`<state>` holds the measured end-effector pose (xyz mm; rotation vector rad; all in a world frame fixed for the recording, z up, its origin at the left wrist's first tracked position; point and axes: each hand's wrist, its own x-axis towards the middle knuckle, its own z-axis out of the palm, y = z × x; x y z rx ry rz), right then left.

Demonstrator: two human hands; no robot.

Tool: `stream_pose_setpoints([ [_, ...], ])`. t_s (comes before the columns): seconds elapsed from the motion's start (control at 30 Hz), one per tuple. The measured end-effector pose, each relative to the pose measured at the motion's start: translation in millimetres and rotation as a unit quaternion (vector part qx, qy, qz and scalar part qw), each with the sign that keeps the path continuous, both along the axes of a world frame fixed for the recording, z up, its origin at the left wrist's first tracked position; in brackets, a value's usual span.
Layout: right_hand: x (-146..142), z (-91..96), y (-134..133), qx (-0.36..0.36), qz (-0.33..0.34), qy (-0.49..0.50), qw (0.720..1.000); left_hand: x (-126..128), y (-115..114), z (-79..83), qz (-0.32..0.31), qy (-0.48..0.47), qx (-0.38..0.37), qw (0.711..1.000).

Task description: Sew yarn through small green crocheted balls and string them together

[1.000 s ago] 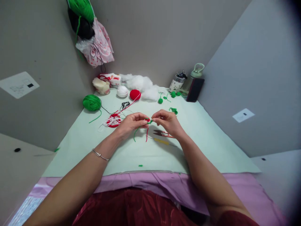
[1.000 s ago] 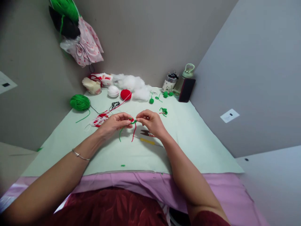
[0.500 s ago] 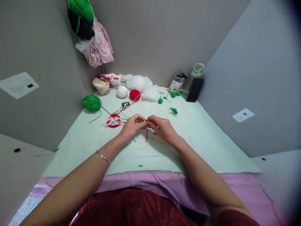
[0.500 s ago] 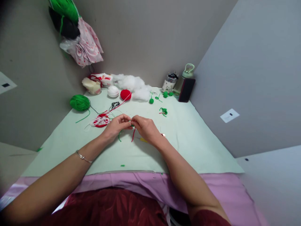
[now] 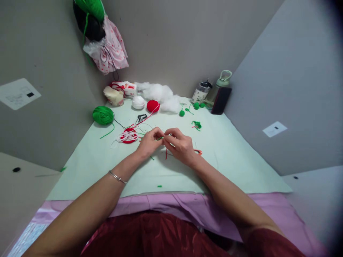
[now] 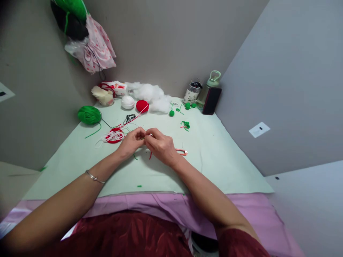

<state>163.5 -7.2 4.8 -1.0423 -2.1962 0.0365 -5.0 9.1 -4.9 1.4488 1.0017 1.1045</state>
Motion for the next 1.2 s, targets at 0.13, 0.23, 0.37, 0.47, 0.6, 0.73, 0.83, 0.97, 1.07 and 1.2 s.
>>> stream_pose_setpoints([
  [0.13,1.2,-4.3,6.3,0.017,0.004,0.090,0.996,1.5,-1.3,-0.1,-0.037,-0.018,0.014,0.999],
  [0.23,-0.8,-4.0,6.5,0.015,0.017,0.094,0.995,3.5,-1.8,-3.5,-0.037,-0.006,0.038,0.999],
  [0.37,-6.8,4.9,-1.8,-0.010,0.010,0.102,0.995,4.6,-1.3,-12.9,-0.006,0.063,0.084,0.994],
  [0.47,-9.2,13.1,-5.0,-0.090,0.004,0.188,0.978,4.9,-0.7,-17.3,-0.021,0.067,0.075,0.995],
  [0.6,-5.2,17.8,2.5,-0.369,0.065,0.318,0.871,4.2,0.5,-15.8,-0.055,0.019,0.034,0.998],
  [0.73,5.0,20.9,15.1,-0.397,0.069,0.433,0.807,4.0,1.1,-14.5,-0.068,0.087,0.018,0.994],
  [0.83,14.0,24.9,22.5,-0.358,0.051,0.519,0.774,4.5,0.9,-14.4,-0.083,0.090,-0.023,0.992],
  [0.97,23.9,25.0,29.8,-0.362,0.033,0.574,0.734,3.9,1.0,-13.7,-0.127,0.052,-0.079,0.987],
  [1.07,29.0,21.4,35.1,-0.383,0.020,0.592,0.708,2.2,1.0,-13.8,-0.175,0.010,-0.108,0.979],
  [1.2,35.4,17.7,41.9,-0.423,-0.010,0.602,0.677,0.3,0.0,-12.5,-0.193,-0.059,-0.172,0.964],
])
